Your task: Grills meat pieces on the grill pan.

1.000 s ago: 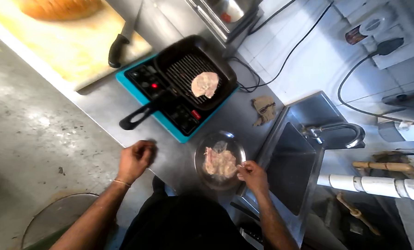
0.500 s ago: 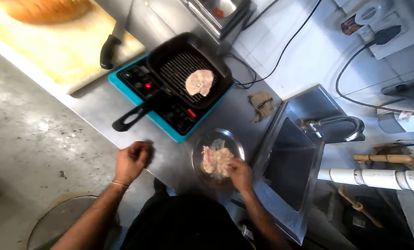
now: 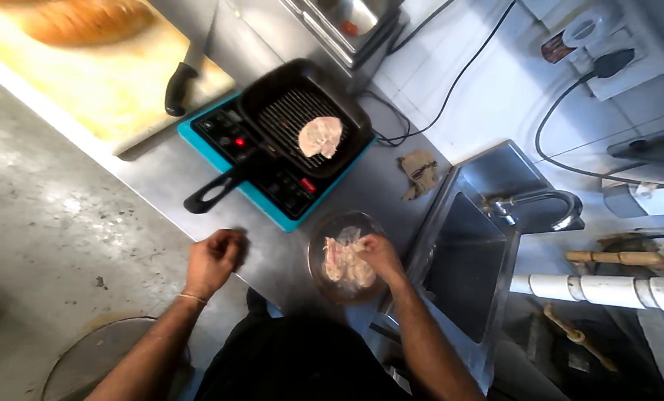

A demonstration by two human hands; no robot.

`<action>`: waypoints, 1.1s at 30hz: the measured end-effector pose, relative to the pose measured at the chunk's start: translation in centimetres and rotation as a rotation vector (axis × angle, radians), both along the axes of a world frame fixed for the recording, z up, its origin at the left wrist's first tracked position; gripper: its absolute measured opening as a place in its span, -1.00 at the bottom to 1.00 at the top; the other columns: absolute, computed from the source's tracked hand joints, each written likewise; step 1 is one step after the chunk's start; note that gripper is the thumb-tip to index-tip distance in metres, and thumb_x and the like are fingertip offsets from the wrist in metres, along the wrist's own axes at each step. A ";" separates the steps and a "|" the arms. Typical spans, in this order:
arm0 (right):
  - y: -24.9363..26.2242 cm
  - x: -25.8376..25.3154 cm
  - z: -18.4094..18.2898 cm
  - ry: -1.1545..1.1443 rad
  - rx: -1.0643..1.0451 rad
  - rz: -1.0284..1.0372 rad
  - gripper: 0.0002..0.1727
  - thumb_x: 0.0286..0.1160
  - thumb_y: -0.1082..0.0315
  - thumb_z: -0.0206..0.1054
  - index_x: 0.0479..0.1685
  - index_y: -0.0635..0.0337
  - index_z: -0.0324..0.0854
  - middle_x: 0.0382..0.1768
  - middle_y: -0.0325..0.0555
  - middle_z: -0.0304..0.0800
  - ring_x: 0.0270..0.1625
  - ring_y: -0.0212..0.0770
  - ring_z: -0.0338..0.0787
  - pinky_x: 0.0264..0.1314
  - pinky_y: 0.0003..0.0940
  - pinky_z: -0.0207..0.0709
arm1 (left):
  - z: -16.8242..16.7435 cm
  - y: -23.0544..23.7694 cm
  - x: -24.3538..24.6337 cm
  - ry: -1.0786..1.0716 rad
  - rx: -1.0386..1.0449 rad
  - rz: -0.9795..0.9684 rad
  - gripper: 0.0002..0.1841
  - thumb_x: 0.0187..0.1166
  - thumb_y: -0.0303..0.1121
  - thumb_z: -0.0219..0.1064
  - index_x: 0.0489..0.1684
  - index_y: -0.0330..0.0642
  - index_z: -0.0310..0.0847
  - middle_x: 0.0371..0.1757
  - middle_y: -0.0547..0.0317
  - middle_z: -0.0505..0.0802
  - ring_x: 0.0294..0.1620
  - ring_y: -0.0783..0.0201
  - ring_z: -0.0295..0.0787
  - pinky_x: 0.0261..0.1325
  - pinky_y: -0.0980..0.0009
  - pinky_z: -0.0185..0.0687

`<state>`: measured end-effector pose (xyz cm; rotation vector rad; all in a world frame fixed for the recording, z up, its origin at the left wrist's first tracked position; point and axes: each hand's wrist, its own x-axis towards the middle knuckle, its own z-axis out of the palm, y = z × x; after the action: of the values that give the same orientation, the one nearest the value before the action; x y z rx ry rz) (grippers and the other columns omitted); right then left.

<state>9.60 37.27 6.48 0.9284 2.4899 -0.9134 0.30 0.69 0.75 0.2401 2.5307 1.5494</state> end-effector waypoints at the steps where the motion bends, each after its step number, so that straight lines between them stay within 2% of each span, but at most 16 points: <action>1: 0.0 -0.1 0.1 0.001 0.022 0.041 -0.67 0.32 0.41 0.59 0.06 0.24 0.72 -0.10 0.16 0.75 -0.09 0.09 0.74 -0.02 0.15 0.62 | -0.2 0.0 0.0 0.001 0.001 0.000 -0.81 0.63 -0.39 0.24 -0.04 -0.24 0.76 -0.47 0.14 0.82 -0.59 0.33 0.70 -0.44 0.24 0.70; 3: 0.3 -0.2 0.1 0.008 0.076 0.144 -0.75 0.29 0.39 0.60 -0.11 0.26 0.72 0.05 0.16 0.68 0.05 0.10 0.71 0.09 0.14 0.62 | -0.4 -0.1 0.0 0.008 0.004 -0.004 -0.80 0.62 -0.38 0.23 -0.04 -0.25 0.76 -0.45 0.12 0.82 -0.58 0.30 0.72 -0.44 0.19 0.72; 4: 0.5 -0.2 0.2 0.003 0.091 0.187 -0.76 0.29 0.39 0.60 -0.15 0.27 0.71 0.05 0.17 0.68 0.07 0.11 0.71 0.12 0.15 0.61 | -0.4 -0.1 -0.1 0.019 0.004 -0.005 -0.79 0.62 -0.38 0.23 -0.04 -0.26 0.76 -0.45 0.11 0.83 -0.57 0.30 0.72 -0.43 0.19 0.72; 7: 0.3 -0.1 0.6 -0.030 0.126 0.260 -0.73 0.28 0.39 0.60 -0.11 0.29 0.69 -0.15 0.19 0.78 -0.06 0.16 0.78 0.03 0.22 0.61 | -0.5 -0.1 -0.1 0.035 -0.003 -0.014 -0.80 0.62 -0.39 0.24 -0.04 -0.27 0.76 -0.42 0.11 0.84 -0.54 0.30 0.72 -0.39 0.21 0.71; 10: 0.9 0.2 1.0 0.011 0.106 0.214 -0.60 0.32 0.31 0.65 0.09 0.22 0.68 -0.14 0.15 0.80 -0.10 0.12 0.81 0.02 0.19 0.68 | -0.6 -0.2 -0.2 0.020 0.005 -0.016 -0.81 0.61 -0.41 0.25 -0.04 -0.25 0.76 -0.44 0.12 0.83 -0.56 0.31 0.72 -0.41 0.21 0.72; 12: 2.0 0.8 1.4 0.053 -0.007 0.164 -0.64 0.42 0.32 0.60 0.15 0.20 0.71 -0.13 0.07 0.82 -0.14 -0.03 0.82 0.02 0.03 0.71 | -0.6 -0.3 -0.1 0.013 0.007 -0.013 -0.81 0.62 -0.40 0.25 -0.05 -0.25 0.77 -0.44 0.11 0.83 -0.57 0.31 0.73 -0.42 0.21 0.73; 13: 2.6 1.0 1.6 0.058 -0.062 0.141 -0.70 0.47 0.38 0.55 0.14 0.20 0.73 -0.08 0.05 0.84 -0.11 -0.08 0.84 0.06 -0.03 0.74 | -0.5 -0.2 -0.1 0.016 0.006 -0.010 -0.81 0.61 -0.39 0.25 -0.05 -0.24 0.77 -0.45 0.12 0.83 -0.57 0.32 0.72 -0.42 0.21 0.72; 15: 3.3 1.5 1.5 0.059 -0.057 0.100 -0.76 0.48 0.45 0.51 0.09 0.20 0.77 -0.06 0.03 0.87 -0.08 -0.08 0.86 0.10 -0.01 0.74 | -0.5 -0.2 -0.1 0.021 0.005 -0.011 -0.80 0.61 -0.38 0.24 -0.04 -0.24 0.77 -0.44 0.14 0.83 -0.57 0.32 0.73 -0.42 0.21 0.73; 18: 3.1 1.9 0.3 0.082 0.131 0.025 -0.71 0.34 0.36 0.64 0.00 0.21 0.76 -0.23 0.07 0.86 -0.18 0.04 0.84 0.00 0.15 0.70 | -0.5 -0.1 -0.1 0.018 0.007 -0.019 -0.79 0.61 -0.41 0.25 -0.02 -0.28 0.76 -0.40 0.07 0.85 -0.54 0.27 0.74 -0.39 0.16 0.74; 20: 2.8 1.9 -0.1 0.095 0.198 -0.001 -0.71 0.37 0.30 0.63 -0.03 0.23 0.75 -0.26 0.10 0.83 -0.17 0.09 0.81 0.00 0.21 0.64 | -0.4 -0.1 -0.1 0.007 0.009 -0.013 -0.81 0.61 -0.42 0.26 -0.02 -0.27 0.76 -0.42 0.09 0.84 -0.55 0.30 0.74 -0.40 0.20 0.74; 23: 3.2 2.2 -0.2 0.093 0.138 -0.024 -0.80 0.60 0.32 0.44 0.08 0.18 0.78 -0.10 0.02 0.90 -0.08 -0.03 0.88 0.12 0.08 0.73 | -0.4 -0.2 -0.1 0.007 0.005 -0.008 -0.83 0.62 -0.42 0.26 -0.05 -0.24 0.77 -0.44 0.12 0.83 -0.57 0.32 0.73 -0.43 0.23 0.74; 25: 3.6 2.6 -0.2 0.078 0.084 -0.070 -0.80 0.60 0.31 0.45 0.06 0.19 0.78 -0.15 0.01 0.90 -0.18 -0.08 0.88 0.01 0.01 0.76 | -0.6 -0.2 -0.1 0.027 -0.002 -0.008 -0.81 0.62 -0.41 0.25 -0.06 -0.25 0.77 -0.44 0.11 0.83 -0.56 0.32 0.72 -0.41 0.23 0.72; 27: 3.8 2.8 -0.6 0.055 0.121 -0.078 -0.81 0.53 0.31 0.51 -0.02 0.19 0.79 -0.21 0.01 0.89 -0.21 -0.05 0.87 -0.02 0.05 0.74 | -0.7 -0.1 -0.1 0.044 -0.005 -0.011 -0.80 0.62 -0.39 0.24 -0.06 -0.26 0.77 -0.43 0.10 0.84 -0.55 0.32 0.73 -0.40 0.21 0.72; 29: 3.2 2.7 -0.5 0.048 0.233 -0.044 -0.82 0.48 0.35 0.53 -0.04 0.21 0.77 -0.16 0.07 0.87 -0.12 0.04 0.85 0.05 0.15 0.69 | -0.6 -0.2 -0.1 0.041 -0.003 -0.020 -0.80 0.63 -0.38 0.24 -0.05 -0.25 0.77 -0.42 0.11 0.84 -0.55 0.32 0.74 -0.40 0.22 0.73; 31: 1.7 2.3 0.8 0.120 0.312 0.038 -0.85 0.46 0.45 0.48 -0.05 0.21 0.77 -0.01 0.09 0.81 -0.03 0.05 0.82 0.09 0.13 0.70 | -0.5 -0.2 -0.2 0.034 0.007 -0.015 -0.81 0.62 -0.41 0.25 -0.05 -0.26 0.77 -0.43 0.12 0.84 -0.56 0.34 0.72 -0.41 0.26 0.71; 33: -0.6 2.5 1.9 0.250 0.222 0.201 -0.86 0.48 0.49 0.46 -0.04 0.21 0.80 0.03 0.10 0.80 -0.06 0.01 0.83 0.05 0.05 0.75 | -0.3 -0.2 -0.1 0.027 0.014 -0.006 -0.83 0.62 -0.43 0.26 -0.06 -0.27 0.76 -0.44 0.12 0.83 -0.57 0.36 0.71 -0.42 0.30 0.71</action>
<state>12.05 36.64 8.38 0.6427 2.8811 -0.7378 0.21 0.53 0.43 0.2719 2.5374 1.5727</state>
